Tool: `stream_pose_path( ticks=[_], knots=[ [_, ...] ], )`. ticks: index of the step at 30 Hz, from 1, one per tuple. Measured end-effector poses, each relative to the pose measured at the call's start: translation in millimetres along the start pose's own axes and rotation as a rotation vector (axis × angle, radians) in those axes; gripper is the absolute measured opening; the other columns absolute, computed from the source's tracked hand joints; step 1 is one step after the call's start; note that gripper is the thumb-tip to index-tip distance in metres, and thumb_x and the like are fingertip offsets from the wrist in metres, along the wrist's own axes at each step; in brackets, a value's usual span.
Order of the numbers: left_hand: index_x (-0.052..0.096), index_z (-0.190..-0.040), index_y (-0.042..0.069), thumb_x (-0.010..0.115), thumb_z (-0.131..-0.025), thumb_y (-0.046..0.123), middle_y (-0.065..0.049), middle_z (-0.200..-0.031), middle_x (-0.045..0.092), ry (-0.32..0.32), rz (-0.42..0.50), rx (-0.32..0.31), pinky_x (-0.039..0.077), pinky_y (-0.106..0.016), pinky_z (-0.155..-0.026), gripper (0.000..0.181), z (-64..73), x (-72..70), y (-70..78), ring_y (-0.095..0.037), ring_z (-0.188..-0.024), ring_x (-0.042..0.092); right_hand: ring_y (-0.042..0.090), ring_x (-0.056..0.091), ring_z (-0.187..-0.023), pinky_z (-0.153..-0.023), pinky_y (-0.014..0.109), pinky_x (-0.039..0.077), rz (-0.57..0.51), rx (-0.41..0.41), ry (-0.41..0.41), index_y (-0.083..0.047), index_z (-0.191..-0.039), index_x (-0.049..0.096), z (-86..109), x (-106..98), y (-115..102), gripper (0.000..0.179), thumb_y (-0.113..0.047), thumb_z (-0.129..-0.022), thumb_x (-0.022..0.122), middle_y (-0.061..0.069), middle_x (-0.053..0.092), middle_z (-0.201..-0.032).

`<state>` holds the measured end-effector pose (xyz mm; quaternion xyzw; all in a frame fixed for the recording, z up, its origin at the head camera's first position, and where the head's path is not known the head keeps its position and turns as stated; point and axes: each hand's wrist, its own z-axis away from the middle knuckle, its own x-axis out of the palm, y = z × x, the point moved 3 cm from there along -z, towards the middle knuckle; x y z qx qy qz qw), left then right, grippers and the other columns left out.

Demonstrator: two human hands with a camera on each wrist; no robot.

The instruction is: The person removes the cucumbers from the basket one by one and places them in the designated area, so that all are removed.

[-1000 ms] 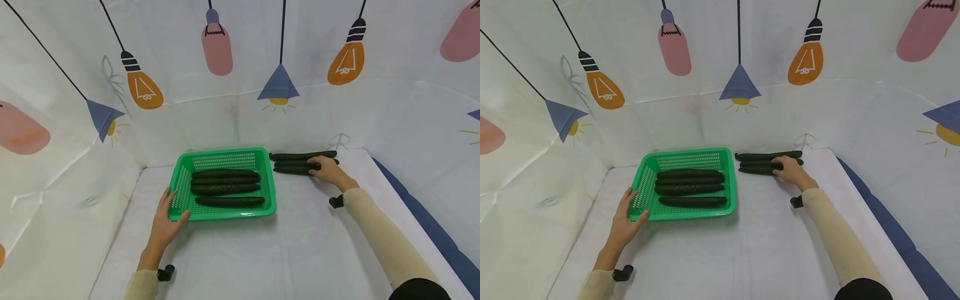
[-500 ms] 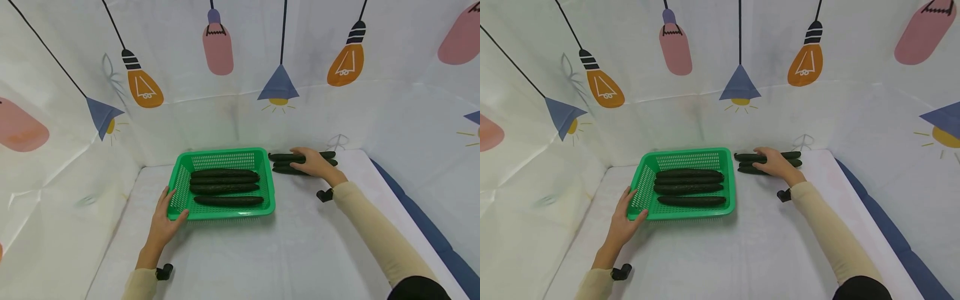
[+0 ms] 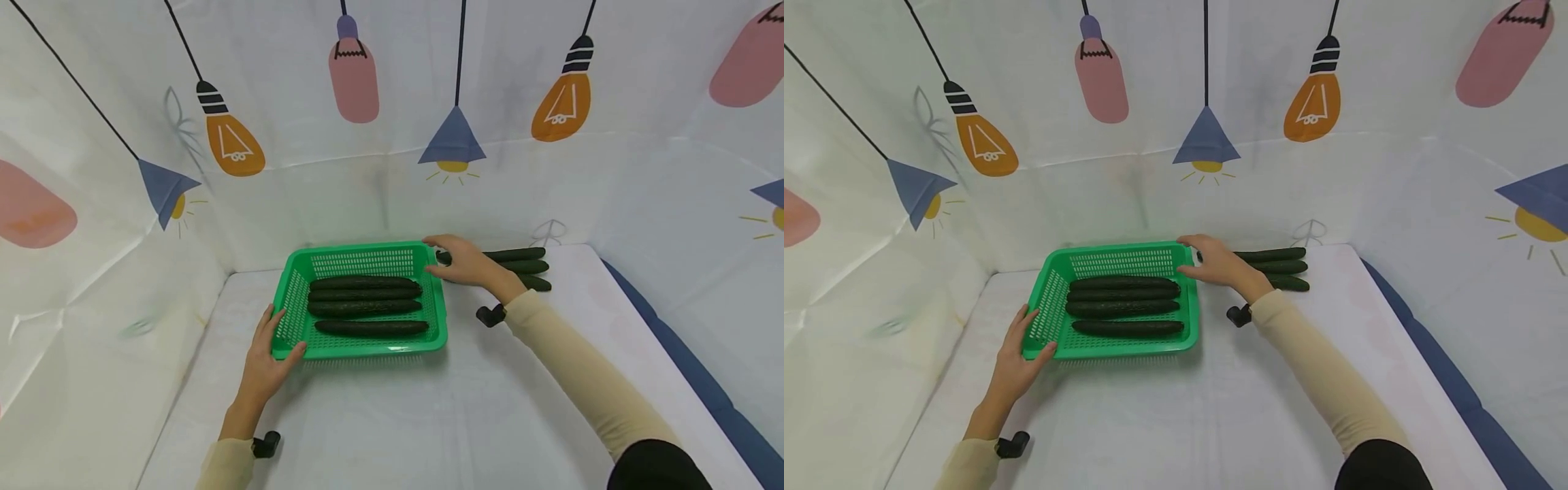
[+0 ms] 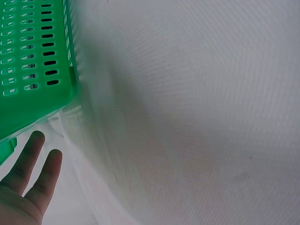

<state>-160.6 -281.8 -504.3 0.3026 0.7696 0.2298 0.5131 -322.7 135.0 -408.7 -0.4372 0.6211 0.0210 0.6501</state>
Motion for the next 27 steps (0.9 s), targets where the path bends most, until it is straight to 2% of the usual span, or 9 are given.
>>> stream_pose_path(
  ticks=[5,14,22,27],
  knots=[
    [0.041,-0.158,0.015,0.081,-0.087,0.029,-0.016,-0.169,0.026,0.001,-0.013,-0.008,0.034,-0.072,-0.111,0.083,0.3,0.4,-1.4,-0.042,-0.154,0.027,0.036,0.049,-0.141,-0.115,0.055,0.041,-0.007,-0.035,-0.058,-0.003,-0.152,0.047,-15.9,13,-23,0.069,-0.034,-0.096,0.072,0.018,0.053,-0.151],
    [0.041,-0.158,0.015,0.082,-0.087,0.029,-0.017,-0.169,0.026,-0.002,-0.018,-0.005,0.034,-0.072,-0.111,0.083,1.0,-0.5,-0.6,-0.042,-0.153,0.028,0.032,0.042,-0.148,-0.12,0.051,0.037,-0.018,-0.095,-0.15,-0.005,-0.156,0.043,-36.5,37,-50,0.072,-0.036,-0.097,0.071,0.012,0.047,-0.158],
    [0.041,-0.158,0.018,0.082,-0.087,0.03,-0.016,-0.169,0.026,-0.005,-0.02,-0.014,0.034,-0.072,-0.111,0.083,1.2,0.4,-1.5,-0.042,-0.154,0.028,0.033,0.036,-0.152,-0.122,0.054,0.033,-0.04,-0.066,-0.216,-0.007,-0.157,0.04,-50.6,64,-59,0.073,-0.036,-0.098,0.07,0.012,0.042,-0.162],
    [0.041,-0.158,0.017,0.082,-0.086,0.03,-0.016,-0.169,0.026,-0.003,-0.018,-0.009,0.034,-0.072,-0.111,0.083,0.4,0.4,-0.8,-0.041,-0.154,0.028,0.033,0.037,-0.151,-0.122,0.052,0.034,-0.039,-0.054,-0.256,-0.008,-0.158,0.039,-54.7,81,-59,0.074,-0.038,-0.098,0.07,0.011,0.04,-0.163]
  ],
)
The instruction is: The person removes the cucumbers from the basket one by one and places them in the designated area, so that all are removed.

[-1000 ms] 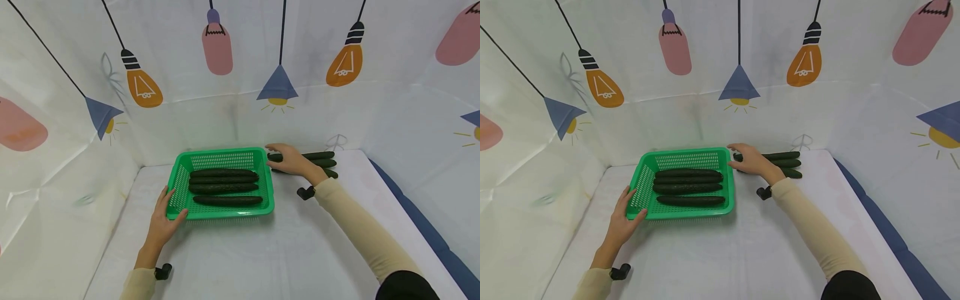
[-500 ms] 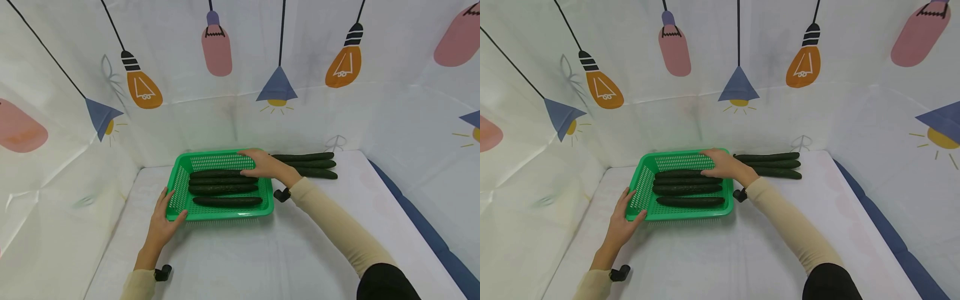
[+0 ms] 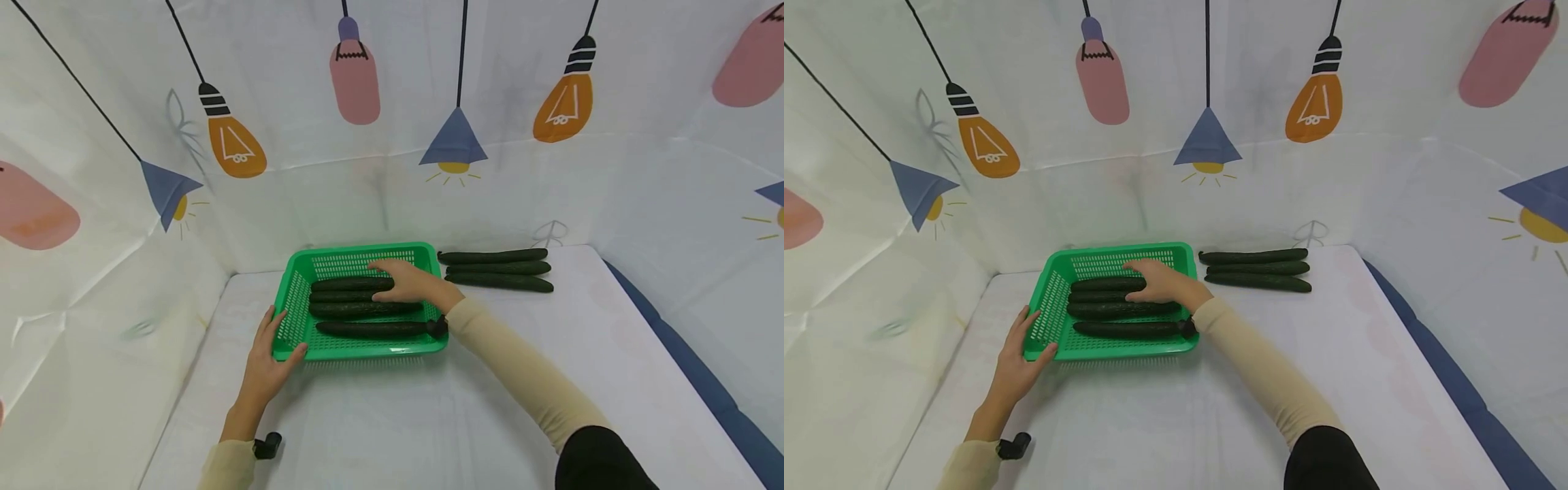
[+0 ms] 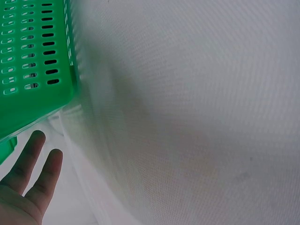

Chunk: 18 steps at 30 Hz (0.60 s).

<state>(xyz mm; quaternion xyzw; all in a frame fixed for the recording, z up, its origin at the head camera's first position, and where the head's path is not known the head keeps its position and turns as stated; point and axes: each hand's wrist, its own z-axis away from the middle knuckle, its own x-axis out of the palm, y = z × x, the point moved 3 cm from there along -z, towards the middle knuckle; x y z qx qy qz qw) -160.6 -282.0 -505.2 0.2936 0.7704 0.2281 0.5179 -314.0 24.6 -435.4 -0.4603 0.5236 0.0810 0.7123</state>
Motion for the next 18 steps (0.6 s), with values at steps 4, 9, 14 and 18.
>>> stream_pose_path(
  ticks=[4,9,14,18],
  knots=[
    [0.041,-0.158,0.017,0.082,-0.086,0.031,-0.017,-0.168,0.026,-0.002,-0.002,-0.003,0.034,-0.072,-0.111,0.083,-0.3,-0.1,-0.3,-0.041,-0.154,0.028,0.033,0.041,-0.148,-0.12,0.052,0.036,-0.009,0.005,-0.015,-0.008,-0.158,0.039,-4.3,7,0,0.076,-0.039,-0.097,0.071,0.013,0.042,-0.162],
    [0.042,-0.158,0.016,0.083,-0.085,0.031,-0.015,-0.169,0.026,-0.003,0.003,-0.009,0.035,-0.072,-0.111,0.084,0.2,-0.3,0.7,-0.041,-0.154,0.028,0.036,0.05,-0.141,-0.115,0.053,0.042,-0.034,-0.006,-0.029,-0.006,-0.157,0.04,-7.2,9,-4,0.074,-0.036,-0.097,0.072,0.019,0.048,-0.155],
    [0.042,-0.157,0.015,0.082,-0.086,0.03,-0.014,-0.169,0.026,0.001,0.001,-0.005,0.034,-0.071,-0.112,0.083,0.1,-0.6,0.7,-0.04,-0.154,0.028,0.036,0.052,-0.138,-0.113,0.054,0.044,-0.059,-0.006,-0.044,-0.008,-0.156,0.04,-7.5,12,-7,0.073,-0.034,-0.097,0.073,0.021,0.052,-0.151],
    [0.042,-0.157,0.015,0.082,-0.087,0.03,-0.013,-0.17,0.025,0.002,-0.006,0.0,0.034,-0.072,-0.111,0.083,0.0,-0.1,-0.4,-0.041,-0.154,0.028,0.035,0.052,-0.139,-0.113,0.052,0.044,-0.072,-0.001,-0.067,-0.009,-0.156,0.04,-7.5,14,-9,0.072,-0.033,-0.097,0.072,0.02,0.053,-0.151]
  ],
)
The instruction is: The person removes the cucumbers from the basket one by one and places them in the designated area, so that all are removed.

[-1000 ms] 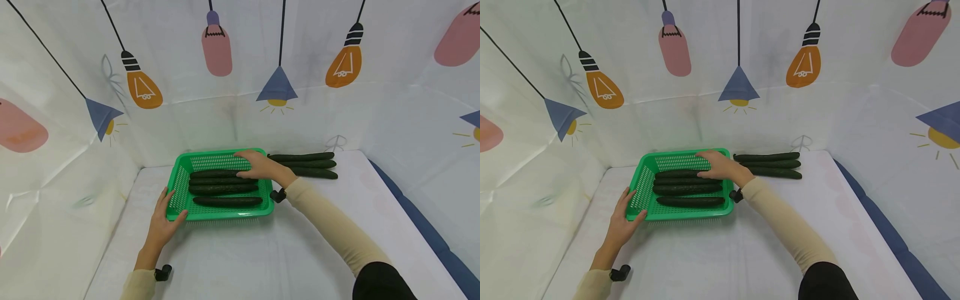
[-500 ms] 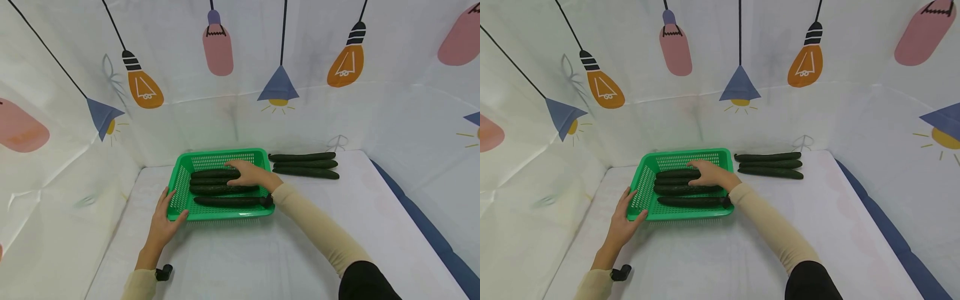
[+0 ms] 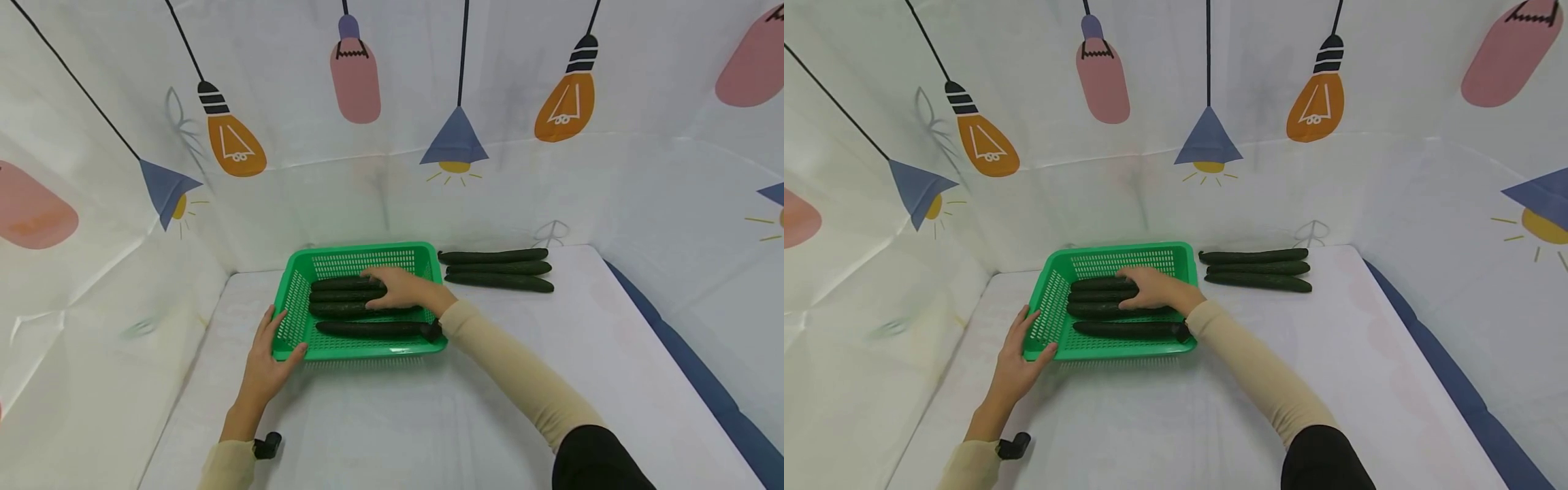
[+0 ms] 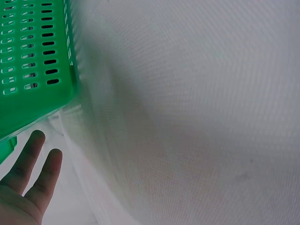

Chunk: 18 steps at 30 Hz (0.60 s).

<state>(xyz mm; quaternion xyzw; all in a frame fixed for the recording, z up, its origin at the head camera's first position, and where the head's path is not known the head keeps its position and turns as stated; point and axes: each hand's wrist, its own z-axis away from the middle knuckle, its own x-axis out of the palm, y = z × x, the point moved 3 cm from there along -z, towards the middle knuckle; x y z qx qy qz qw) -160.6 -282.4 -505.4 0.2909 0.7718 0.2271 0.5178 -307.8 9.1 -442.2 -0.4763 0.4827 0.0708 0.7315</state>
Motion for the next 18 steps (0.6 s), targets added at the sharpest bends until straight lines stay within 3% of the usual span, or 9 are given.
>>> stream_pose_path(
  ticks=[8,18],
  knots=[
    [0.042,-0.158,0.016,0.082,-0.086,0.03,-0.017,-0.168,0.027,0.003,-0.006,-0.005,0.034,-0.072,-0.111,0.083,0.6,0.4,0.7,-0.042,-0.154,0.028,0.033,0.056,-0.134,-0.11,0.051,0.048,-0.026,0.049,-0.052,-0.011,-0.158,0.039,0.8,4,0,0.073,-0.036,-0.097,0.072,0.017,0.054,-0.15],
    [0.042,-0.157,0.016,0.082,-0.087,0.029,-0.015,-0.169,0.027,0.009,-0.002,0.004,0.035,-0.072,-0.111,0.082,0.4,0.2,-0.1,-0.042,-0.153,0.029,0.032,0.055,-0.135,-0.109,0.05,0.048,0.04,0.073,-0.125,-0.012,-0.158,0.04,-3.3,11,3,0.071,-0.037,-0.098,0.07,0.016,0.055,-0.149]
  ],
)
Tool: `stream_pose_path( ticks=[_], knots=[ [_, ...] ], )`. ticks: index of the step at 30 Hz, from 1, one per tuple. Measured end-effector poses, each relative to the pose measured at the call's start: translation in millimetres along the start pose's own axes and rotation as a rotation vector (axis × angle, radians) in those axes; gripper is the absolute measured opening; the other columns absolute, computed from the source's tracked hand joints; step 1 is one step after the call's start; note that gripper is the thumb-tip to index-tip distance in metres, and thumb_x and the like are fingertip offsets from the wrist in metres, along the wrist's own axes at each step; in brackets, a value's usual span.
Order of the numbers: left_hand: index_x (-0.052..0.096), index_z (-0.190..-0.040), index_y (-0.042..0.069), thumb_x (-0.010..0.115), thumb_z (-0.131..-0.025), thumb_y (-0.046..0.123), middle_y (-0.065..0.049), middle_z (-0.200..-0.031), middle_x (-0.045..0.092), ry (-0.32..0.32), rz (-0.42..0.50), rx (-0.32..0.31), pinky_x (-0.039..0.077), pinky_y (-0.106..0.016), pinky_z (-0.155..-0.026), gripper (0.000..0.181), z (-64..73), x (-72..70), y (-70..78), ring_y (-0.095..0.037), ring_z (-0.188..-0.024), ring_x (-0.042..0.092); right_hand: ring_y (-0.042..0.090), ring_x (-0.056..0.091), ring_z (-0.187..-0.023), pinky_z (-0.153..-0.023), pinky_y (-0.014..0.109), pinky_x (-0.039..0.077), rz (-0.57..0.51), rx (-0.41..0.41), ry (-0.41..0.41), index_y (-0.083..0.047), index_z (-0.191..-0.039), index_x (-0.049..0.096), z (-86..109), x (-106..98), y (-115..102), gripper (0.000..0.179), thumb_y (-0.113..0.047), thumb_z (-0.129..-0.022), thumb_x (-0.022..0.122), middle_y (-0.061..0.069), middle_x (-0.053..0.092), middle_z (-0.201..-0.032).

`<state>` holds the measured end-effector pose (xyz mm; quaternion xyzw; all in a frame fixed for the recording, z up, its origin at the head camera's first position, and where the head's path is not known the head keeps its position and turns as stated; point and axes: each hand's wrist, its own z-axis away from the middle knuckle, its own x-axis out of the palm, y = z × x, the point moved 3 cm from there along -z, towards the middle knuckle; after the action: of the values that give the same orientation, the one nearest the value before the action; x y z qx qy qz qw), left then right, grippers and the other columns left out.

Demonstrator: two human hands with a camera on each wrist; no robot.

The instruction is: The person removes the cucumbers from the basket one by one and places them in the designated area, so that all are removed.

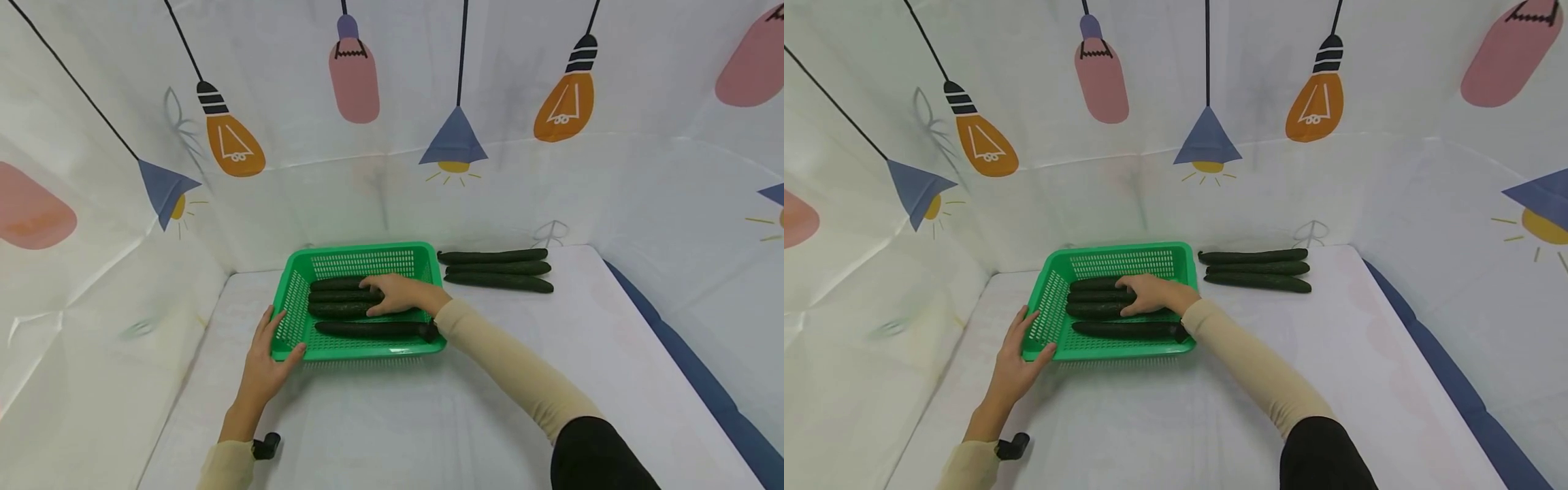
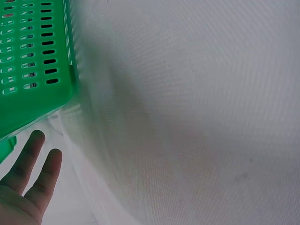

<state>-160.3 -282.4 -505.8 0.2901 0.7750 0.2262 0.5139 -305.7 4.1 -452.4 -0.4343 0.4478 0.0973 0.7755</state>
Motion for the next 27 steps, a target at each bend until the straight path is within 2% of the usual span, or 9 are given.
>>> stream_pose_path(
  ticks=[6,13,20,27],
  knots=[
    [0.042,-0.158,0.019,0.082,-0.087,0.029,-0.01,-0.17,0.025,-0.008,0.009,-0.015,0.034,-0.07,-0.112,0.083,1.1,0.9,-1.3,-0.039,-0.154,0.028,0.027,0.059,-0.129,-0.107,0.045,0.05,0.004,0.002,-0.058,-0.014,-0.156,0.043,-3.1,7,-1,0.07,-0.038,-0.098,0.071,0.011,0.062,-0.14],
    [0.043,-0.157,0.016,0.082,-0.086,0.027,-0.014,-0.169,0.027,0.003,0.017,0.004,0.034,-0.071,-0.112,0.083,1.0,-0.3,0.6,-0.04,-0.154,0.028,0.023,0.064,-0.118,-0.1,0.04,0.054,-0.002,0.014,-0.088,-0.014,-0.151,0.05,-8.5,13,-1,0.064,-0.039,-0.097,0.072,0.009,0.066,-0.132],
    [0.043,-0.157,0.017,0.082,-0.086,0.027,-0.013,-0.169,0.027,0.002,0.016,0.001,0.034,-0.071,-0.112,0.082,0.7,-0.7,0.3,-0.04,-0.154,0.029,0.017,0.067,-0.108,-0.093,0.036,0.056,-0.009,0.023,-0.123,-0.016,-0.144,0.057,-13.2,20,0,0.054,-0.038,-0.097,0.072,0.006,0.069,-0.125],
    [0.042,-0.158,0.018,0.082,-0.086,0.027,-0.013,-0.169,0.026,-0.002,0.019,-0.002,0.034,-0.071,-0.112,0.082,0.4,-1.1,0.9,-0.039,-0.154,0.029,0.016,0.067,-0.108,-0.091,0.033,0.056,0.004,0.039,-0.155,-0.015,-0.138,0.063,-13.3,25,-1,0.047,-0.037,-0.097,0.072,0.003,0.07,-0.122]
  ],
)
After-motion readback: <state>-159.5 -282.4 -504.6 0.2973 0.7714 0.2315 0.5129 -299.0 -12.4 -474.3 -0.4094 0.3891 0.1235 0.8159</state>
